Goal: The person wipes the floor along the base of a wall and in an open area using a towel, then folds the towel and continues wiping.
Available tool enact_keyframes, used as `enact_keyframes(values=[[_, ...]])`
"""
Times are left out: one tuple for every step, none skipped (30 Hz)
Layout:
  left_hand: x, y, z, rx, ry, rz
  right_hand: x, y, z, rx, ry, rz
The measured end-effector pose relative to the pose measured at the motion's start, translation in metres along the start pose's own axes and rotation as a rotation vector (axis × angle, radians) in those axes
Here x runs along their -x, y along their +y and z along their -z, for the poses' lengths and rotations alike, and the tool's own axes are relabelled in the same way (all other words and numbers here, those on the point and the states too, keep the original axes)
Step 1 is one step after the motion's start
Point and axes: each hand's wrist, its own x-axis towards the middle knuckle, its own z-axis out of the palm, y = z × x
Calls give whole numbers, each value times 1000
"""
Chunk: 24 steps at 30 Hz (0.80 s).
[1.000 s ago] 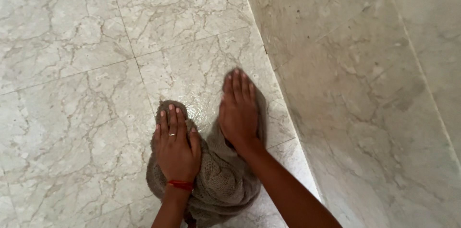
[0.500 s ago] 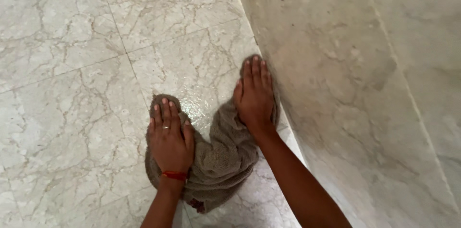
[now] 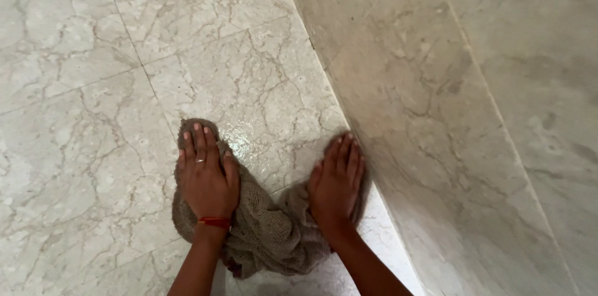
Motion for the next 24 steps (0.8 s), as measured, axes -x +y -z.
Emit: enact_keyframes(values=[[0, 1, 0, 1, 0, 2, -12, -5, -3, -6, -18, -14], [0, 2, 1, 2, 0, 3, -26, -11, -6, -12, -36, -28], [0, 2, 3, 9, -9, 8, -41, -17, -8, -37, -49, -18], [0, 2, 5, 15, -18, 14, -59, -24, -9, -63, -61, -8], [0, 3, 5, 22, -24, 19, -76, -31, -10, -89, -72, 2], [-1, 3, 5, 18, -19, 14, -92, -39, -11, -82, -34, 44], [-1, 4, 5, 14, -13, 10, -107, -47, -12, -76, 4, 88], [-1, 4, 5, 10, -6, 7, -125, -54, -14, -99, 3, 97], [-1, 3, 4, 9, -13, 11, -145, -62, -16, -124, 4, 105], [-2, 3, 4, 8, -19, 15, -157, -68, -17, -150, 5, 113], [-2, 2, 4, 6, -26, 20, -163, -68, -16, -158, 29, 155], [-2, 2, 4, 8, -25, 21, -167, -66, -16, -167, 54, 196], [-3, 2, 4, 12, -23, 22, -168, -61, -16, -174, 79, 237], [-2, 2, 4, 17, -21, 22, -164, -57, -15, -192, 81, 245], [-2, 2, 4, 10, -22, 20, -156, -50, -15, -208, 87, 251], [-2, 1, 5, 3, -23, 18, -147, -43, -14, -223, 92, 258], [-2, 2, 5, 1, -26, 13, -138, -37, -14, -202, 108, 260], [-2, 2, 5, 12, -21, 0, -128, -33, -14, -181, 123, 262], [-2, 1, 5, 22, -13, -12, -119, -28, -12, -161, 140, 267], [-2, 0, 5, 33, -5, -24, -110, -22, -9, -144, 106, 248], [-2, 0, 5, 31, -5, -25, -97, -16, -4, -130, 69, 229], [-2, -1, 3, 28, -4, -26, -84, -11, 1, -115, 31, 210], [-1, -1, 3, 26, -4, -28, -70, -6, 7, -116, -7, 180], [1, -2, 4, 35, -3, -36, -55, -1, 14, -117, -45, 151]])
